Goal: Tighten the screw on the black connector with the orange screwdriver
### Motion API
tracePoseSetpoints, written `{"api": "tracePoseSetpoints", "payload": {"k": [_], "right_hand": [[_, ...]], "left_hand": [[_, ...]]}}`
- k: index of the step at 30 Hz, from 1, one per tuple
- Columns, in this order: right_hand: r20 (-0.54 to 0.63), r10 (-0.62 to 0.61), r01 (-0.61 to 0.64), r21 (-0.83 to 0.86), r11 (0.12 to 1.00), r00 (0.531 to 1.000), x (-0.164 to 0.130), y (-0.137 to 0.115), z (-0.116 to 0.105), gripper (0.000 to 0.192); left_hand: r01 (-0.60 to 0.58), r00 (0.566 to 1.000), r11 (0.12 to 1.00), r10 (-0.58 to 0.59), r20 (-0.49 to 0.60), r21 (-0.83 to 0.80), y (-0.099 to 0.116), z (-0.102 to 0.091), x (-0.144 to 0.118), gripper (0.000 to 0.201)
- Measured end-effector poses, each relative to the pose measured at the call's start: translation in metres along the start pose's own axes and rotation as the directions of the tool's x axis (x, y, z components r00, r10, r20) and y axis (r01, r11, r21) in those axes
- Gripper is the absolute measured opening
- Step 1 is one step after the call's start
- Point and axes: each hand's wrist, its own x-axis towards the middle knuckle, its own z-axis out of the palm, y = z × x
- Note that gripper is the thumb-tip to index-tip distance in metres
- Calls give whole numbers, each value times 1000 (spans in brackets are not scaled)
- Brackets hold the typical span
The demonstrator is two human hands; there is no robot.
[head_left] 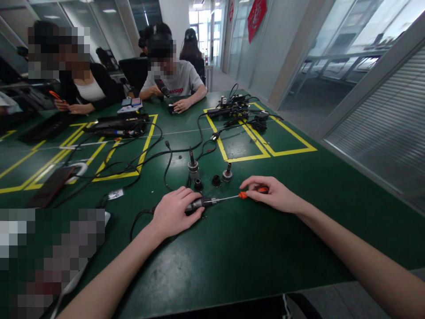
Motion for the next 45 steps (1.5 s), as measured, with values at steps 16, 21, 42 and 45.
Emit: {"api": "tracePoseSetpoints", "payload": {"k": [16, 21, 42, 45], "right_hand": [[-45, -49, 46, -67, 997, 998, 0, -2, 0, 35], [-65, -46, 43, -52, 998, 997, 0, -2, 0, 38], [-23, -76, 71, -172, 983, 997, 1, -5, 1, 33], [-57, -61, 53, -129, 990, 997, 0, -3, 1, 30]], "left_hand": [[0, 1000, 1000, 0, -8, 3, -1, 0, -1, 20], [-1, 1000, 1000, 1, -6, 0, 0, 0, -1, 21], [-8, 1000, 1000, 8, -6, 11, -2, 2, -1, 21], [-4, 1000, 1000, 4, -3, 10, -1, 1, 0, 21]]}}
